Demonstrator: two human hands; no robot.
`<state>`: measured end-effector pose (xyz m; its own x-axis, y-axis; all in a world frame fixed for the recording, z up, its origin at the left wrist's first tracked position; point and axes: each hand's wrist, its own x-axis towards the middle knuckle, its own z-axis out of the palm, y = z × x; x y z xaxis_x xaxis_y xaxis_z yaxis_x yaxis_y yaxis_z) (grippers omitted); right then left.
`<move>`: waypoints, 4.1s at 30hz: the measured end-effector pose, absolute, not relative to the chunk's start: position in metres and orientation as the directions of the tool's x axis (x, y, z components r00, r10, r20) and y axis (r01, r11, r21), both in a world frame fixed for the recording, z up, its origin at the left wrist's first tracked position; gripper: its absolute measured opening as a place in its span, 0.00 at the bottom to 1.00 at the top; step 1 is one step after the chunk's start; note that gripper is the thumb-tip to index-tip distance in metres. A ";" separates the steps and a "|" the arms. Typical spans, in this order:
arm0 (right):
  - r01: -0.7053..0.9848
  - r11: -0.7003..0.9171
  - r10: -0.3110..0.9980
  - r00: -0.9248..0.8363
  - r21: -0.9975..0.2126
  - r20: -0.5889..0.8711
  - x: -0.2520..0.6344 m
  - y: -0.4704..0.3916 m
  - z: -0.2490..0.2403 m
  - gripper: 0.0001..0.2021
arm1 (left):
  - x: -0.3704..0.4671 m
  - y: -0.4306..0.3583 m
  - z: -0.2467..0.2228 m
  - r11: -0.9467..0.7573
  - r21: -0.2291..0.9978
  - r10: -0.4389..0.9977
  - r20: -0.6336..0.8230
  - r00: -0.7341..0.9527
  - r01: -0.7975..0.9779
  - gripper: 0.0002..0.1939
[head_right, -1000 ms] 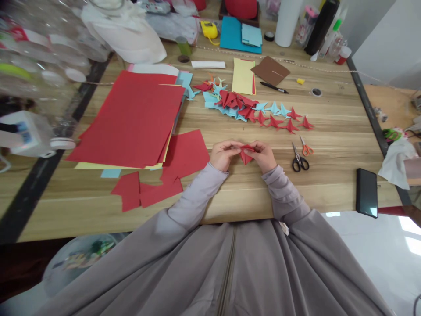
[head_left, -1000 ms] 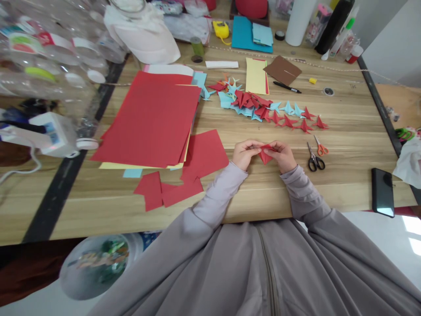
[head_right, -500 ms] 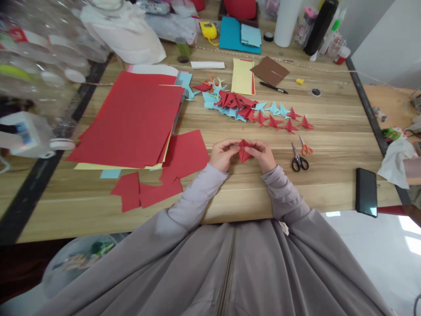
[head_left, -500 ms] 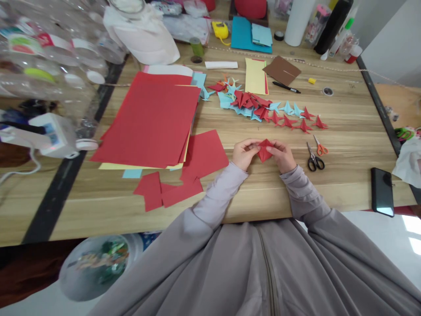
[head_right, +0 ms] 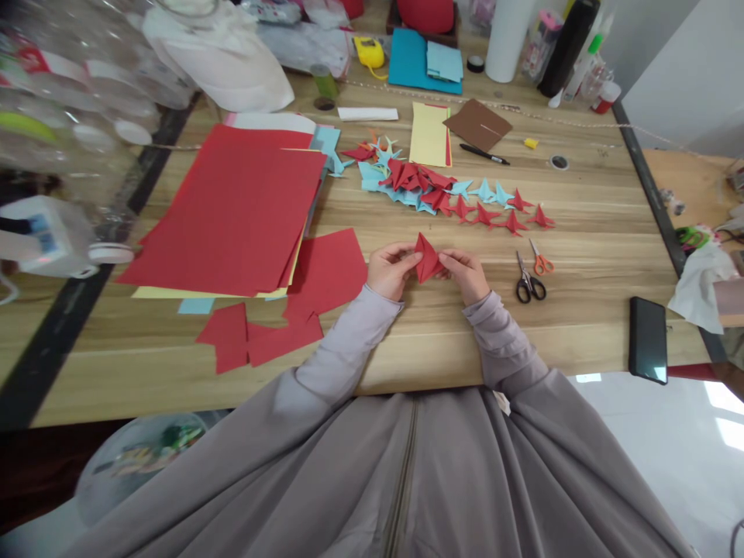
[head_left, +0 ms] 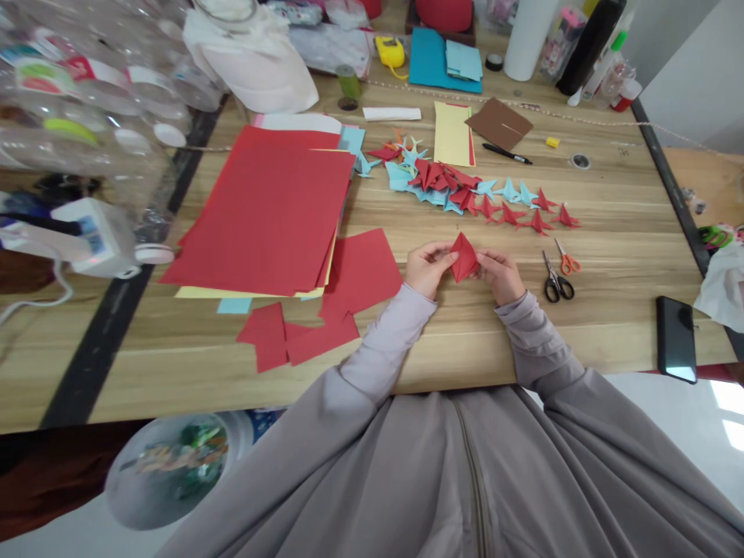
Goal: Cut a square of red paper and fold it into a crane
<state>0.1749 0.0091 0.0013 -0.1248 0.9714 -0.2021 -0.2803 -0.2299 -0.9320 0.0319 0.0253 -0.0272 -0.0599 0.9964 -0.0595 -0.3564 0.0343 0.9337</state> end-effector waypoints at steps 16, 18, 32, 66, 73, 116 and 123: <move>-0.101 -0.084 0.994 -0.083 -0.991 -0.076 0.170 0.008 -0.002 0.17 | 0.032 0.023 -0.019 -0.075 0.978 0.994 0.059 -0.087 -0.194 0.10; -0.092 -0.086 0.994 -0.080 -0.992 -0.079 0.170 0.009 -0.004 0.18 | 0.033 0.022 -0.019 -0.080 0.981 0.994 0.066 -0.082 -0.175 0.10; -0.136 -0.093 0.995 -0.048 -0.986 -0.087 0.171 0.005 -0.001 0.13 | 0.033 0.019 -0.017 0.002 0.969 0.998 0.012 0.054 -0.249 0.12; -0.149 -0.237 0.962 -0.172 -0.960 -0.211 0.172 0.006 0.005 0.02 | 0.016 0.021 -0.006 -0.225 0.972 0.943 0.234 0.237 -0.066 0.04; -0.167 -0.308 0.943 -0.188 -0.937 -0.276 0.173 0.006 0.001 0.03 | 0.014 0.019 0.000 -0.262 0.962 0.935 0.273 0.227 -0.077 0.04; -0.212 -0.326 0.940 -0.175 -0.921 -0.293 0.172 0.007 -0.004 0.03 | 0.015 0.015 0.003 0.016 0.968 0.993 0.014 0.120 -0.250 0.18; -0.139 -0.209 0.964 -0.197 -0.968 -0.180 0.172 0.006 -0.003 0.11 | 0.023 0.018 -0.003 -0.140 0.988 0.969 0.149 0.196 -0.059 0.12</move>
<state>0.1718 0.0060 -0.0029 -0.1972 0.9637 -0.1799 -0.1393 -0.2092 -0.9679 0.0228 0.0181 -0.0031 0.1963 0.9691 0.1492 -0.0593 -0.1402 0.9884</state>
